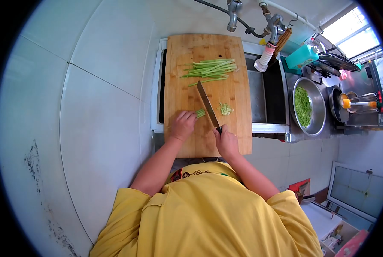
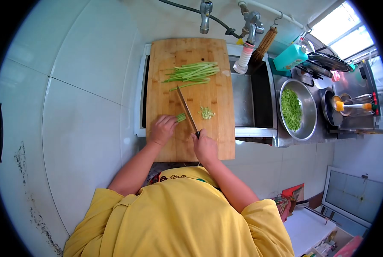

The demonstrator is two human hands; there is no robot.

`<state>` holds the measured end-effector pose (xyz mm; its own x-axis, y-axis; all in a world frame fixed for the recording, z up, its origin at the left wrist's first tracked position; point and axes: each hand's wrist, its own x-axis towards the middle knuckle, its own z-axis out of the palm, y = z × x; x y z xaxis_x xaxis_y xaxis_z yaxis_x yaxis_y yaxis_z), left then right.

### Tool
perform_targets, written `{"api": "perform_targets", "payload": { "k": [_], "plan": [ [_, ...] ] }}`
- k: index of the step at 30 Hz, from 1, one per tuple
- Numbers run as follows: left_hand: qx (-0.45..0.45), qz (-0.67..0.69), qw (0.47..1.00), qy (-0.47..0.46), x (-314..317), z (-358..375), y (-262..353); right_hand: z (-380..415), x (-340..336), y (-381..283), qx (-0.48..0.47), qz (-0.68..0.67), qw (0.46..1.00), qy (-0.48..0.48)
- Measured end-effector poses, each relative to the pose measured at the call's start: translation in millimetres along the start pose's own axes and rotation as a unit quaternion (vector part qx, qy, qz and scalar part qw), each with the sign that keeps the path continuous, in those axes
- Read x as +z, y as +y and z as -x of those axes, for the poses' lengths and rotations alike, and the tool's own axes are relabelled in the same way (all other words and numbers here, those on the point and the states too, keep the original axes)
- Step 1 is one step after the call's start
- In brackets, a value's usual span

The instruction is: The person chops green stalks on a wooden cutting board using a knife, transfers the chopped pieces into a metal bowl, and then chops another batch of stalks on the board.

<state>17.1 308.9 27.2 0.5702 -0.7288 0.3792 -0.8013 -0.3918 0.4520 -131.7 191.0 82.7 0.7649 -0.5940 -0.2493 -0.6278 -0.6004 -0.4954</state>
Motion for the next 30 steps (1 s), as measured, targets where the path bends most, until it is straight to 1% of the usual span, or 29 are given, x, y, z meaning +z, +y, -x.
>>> {"api": "perform_targets", "payload": {
  "k": [6,13,16,18,22,24,30],
  "plan": [
    [0.005,-0.003,1.000,-0.005,1.9,2.4,-2.0,-1.1,-4.0,-10.6,-0.026,-0.007,1.000,-0.005],
    [0.014,-0.006,1.000,-0.006,4.9,4.7,-4.6,0.9,2.6,-14.6,-0.035,-0.003,0.999,-0.004],
    [0.013,-0.002,1.000,-0.005,8.8,6.5,-7.4,3.2,3.6,-19.1,-0.040,-0.023,0.999,0.000],
    [0.013,0.001,1.000,-0.005,9.8,6.6,-8.6,4.5,5.0,-21.9,-0.101,0.009,0.994,0.042],
    [0.015,-0.001,1.000,-0.012,8.2,6.6,-7.9,1.1,4.4,-27.1,-0.088,0.011,0.996,0.024],
    [0.016,-0.003,1.000,-0.011,7.7,6.0,-7.5,0.3,0.9,-29.5,-0.088,0.042,0.995,0.011],
    [0.020,0.000,1.000,-0.006,9.3,6.9,-9.4,-0.4,2.8,-32.6,-0.082,0.066,0.994,0.004]
  ]
}}
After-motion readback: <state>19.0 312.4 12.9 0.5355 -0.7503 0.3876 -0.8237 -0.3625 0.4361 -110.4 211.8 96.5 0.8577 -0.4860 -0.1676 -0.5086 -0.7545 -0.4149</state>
